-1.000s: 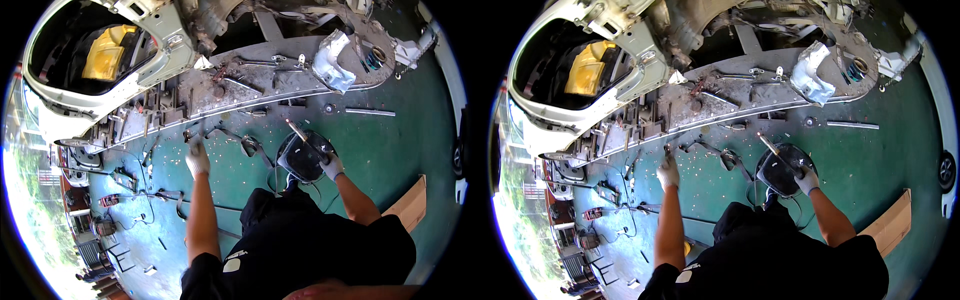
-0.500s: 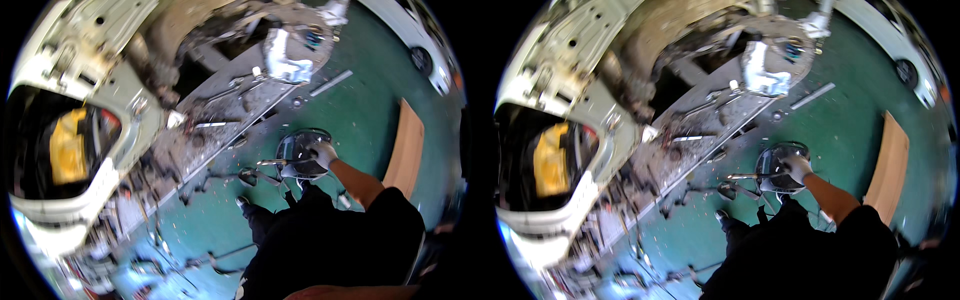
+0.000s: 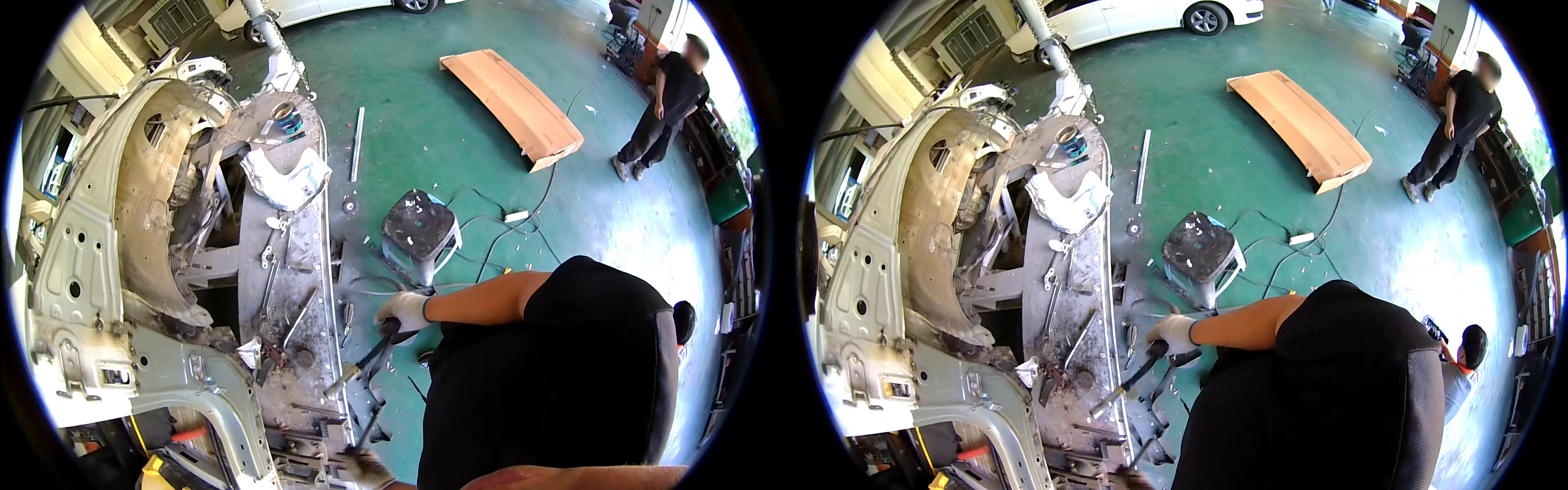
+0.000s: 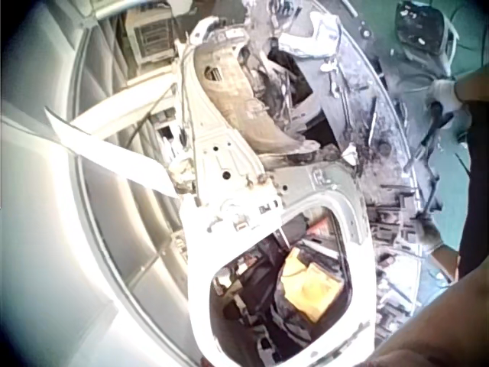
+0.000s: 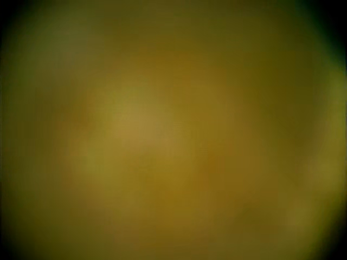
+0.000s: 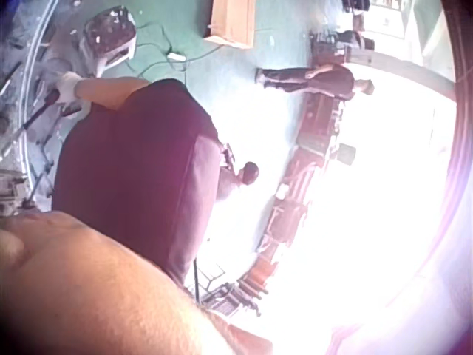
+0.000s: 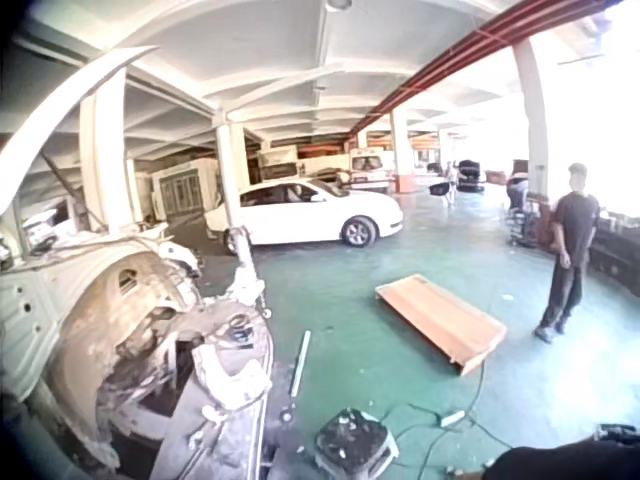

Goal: The person files a car body panel, then welds the same area with a welding torch. They then use a drill to make holes in the panel and a hammer to shape the metal. The work is performed in a workshop with tools and car parts visible.

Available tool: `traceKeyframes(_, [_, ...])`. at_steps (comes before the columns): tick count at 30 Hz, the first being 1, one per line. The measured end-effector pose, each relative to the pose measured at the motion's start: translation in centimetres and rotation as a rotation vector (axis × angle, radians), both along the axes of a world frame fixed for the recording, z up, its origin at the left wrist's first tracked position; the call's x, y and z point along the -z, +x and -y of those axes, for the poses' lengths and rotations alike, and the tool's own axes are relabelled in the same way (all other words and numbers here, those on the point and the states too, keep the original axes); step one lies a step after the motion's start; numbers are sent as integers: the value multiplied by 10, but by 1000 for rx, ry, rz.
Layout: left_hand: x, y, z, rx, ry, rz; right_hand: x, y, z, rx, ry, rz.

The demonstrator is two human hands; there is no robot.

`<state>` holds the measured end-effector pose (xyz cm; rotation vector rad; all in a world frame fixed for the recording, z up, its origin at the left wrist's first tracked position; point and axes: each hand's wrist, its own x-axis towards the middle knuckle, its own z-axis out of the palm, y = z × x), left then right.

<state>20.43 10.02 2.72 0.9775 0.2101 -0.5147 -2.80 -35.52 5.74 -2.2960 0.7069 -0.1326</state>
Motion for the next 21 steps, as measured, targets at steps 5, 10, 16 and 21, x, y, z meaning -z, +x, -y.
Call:
traceKeyframes(5, [-168,30,32,-211,182,500,-2,-17,-2,285,411,225])
traceKeyframes(10, [-240,17,58,-156,1383,1545,20,-30,5,529,419,78])
traceKeyframes(16, [-221,10,185,-131,312,667,36,-48,11,400,386,139])
traceKeyframes(21, [-274,93,221,-53,595,1289,34,-61,-1,471,295,184])
